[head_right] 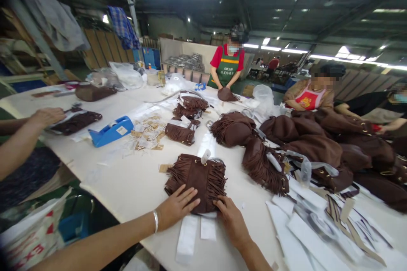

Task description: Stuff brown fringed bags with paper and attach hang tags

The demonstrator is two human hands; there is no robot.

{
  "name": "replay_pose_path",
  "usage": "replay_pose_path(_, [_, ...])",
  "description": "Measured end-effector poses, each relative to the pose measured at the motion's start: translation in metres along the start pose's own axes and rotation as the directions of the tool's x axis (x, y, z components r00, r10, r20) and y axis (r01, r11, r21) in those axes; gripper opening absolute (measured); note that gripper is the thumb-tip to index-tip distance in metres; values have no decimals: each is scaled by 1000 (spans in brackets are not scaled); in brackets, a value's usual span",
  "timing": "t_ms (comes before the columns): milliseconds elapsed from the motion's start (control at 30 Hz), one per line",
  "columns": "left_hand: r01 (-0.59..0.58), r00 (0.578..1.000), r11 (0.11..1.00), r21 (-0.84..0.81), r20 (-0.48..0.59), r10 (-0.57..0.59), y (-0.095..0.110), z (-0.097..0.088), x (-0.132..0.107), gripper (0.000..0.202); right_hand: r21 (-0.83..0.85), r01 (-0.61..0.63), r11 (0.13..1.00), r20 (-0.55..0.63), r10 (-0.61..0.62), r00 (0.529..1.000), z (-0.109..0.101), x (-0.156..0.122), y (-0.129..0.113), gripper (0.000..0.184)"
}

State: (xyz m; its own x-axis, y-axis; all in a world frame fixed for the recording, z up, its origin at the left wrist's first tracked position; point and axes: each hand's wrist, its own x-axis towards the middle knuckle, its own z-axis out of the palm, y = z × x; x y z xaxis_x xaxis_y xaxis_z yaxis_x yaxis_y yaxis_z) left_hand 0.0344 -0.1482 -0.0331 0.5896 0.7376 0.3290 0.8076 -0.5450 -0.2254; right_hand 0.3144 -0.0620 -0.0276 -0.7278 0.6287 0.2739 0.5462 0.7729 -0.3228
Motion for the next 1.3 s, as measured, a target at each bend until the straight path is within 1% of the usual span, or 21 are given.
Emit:
replay_pose_path(100, [30,1000,1000,-9,-8,-30,3,2,0,49,-92,22,996,89,-14,996,-18,4,-3,54])
replay_pose_path(167, [42,999,999,-22,-15,-43,5,3,-1,49,-197,17,980,128,8,992,-31,15,-14,65])
replay_pose_path(233, [55,998,998,-39,-19,-56,6,3,0,48,-251,2,968,80,19,997,-37,37,-31,67])
replay_pose_path(267, [62,998,997,-49,-20,-63,6,3,0,47,-241,13,971,36,-4,999,-34,51,-40,66])
replay_pose_path(300, [68,997,996,-60,-24,-70,6,3,1,46,-213,47,976,-8,-50,999,-28,65,-49,64])
replay_pose_path(367, [87,995,993,-86,-41,-91,8,3,3,41,-160,148,976,-90,-163,983,-6,90,-58,58])
replay_pose_path(433, [112,990,987,-114,-67,-120,10,2,4,35,-129,204,971,-147,-222,964,19,105,-57,50])
replay_pose_path(500, [155,982,977,-143,-84,-168,14,-2,4,33,-89,186,978,-184,-200,962,41,109,-48,46])
replay_pose_path(533, [184,977,970,-159,-82,-198,15,-6,3,34,-64,169,983,-191,-178,965,48,108,-43,45])
replay_pose_path(600, [253,962,949,-186,-51,-267,14,-17,-2,40,-22,145,989,-190,-147,971,55,104,-33,45])
replay_pose_path(667, [367,927,910,-192,-8,-375,10,-26,-11,49,0,136,991,-178,-134,975,56,102,-29,45])
replay_pose_path(700, [433,899,881,-189,13,-439,6,-28,-16,54,6,129,992,-171,-126,977,56,102,-29,45])
replay_pose_path(767, [539,839,820,-194,33,-543,-3,-27,-25,58,16,113,993,-157,-109,982,55,102,-30,45])
replay_pose_path(800, [571,815,793,-212,32,-578,-8,-23,-29,57,20,105,994,-150,-101,983,55,103,-31,45])
replay_pose_path(867, [606,782,750,-267,24,-623,-15,-15,-31,49,27,89,996,-137,-85,987,55,104,-33,45])
replay_pose_path(967, [656,724,681,-325,16,-690,-23,-5,-23,35,31,65,997,-117,-61,991,57,104,-33,44])
replay_pose_path(1033, [672,704,658,-340,17,-710,-27,-3,-15,30,35,48,998,-105,-44,993,57,104,-32,44])
replay_pose_path(1133, [676,697,644,-357,26,-717,-31,-3,-7,21,51,31,998,-103,-26,994,57,105,-31,43])
replay_pose_path(1200, [687,687,634,-356,33,-726,-30,-1,-6,18,64,28,998,-113,-21,993,57,106,-31,42])
replay_pose_path(1300, [720,659,611,-329,46,-751,-24,3,-8,19,77,18,997,-122,-8,992,55,107,-32,41])
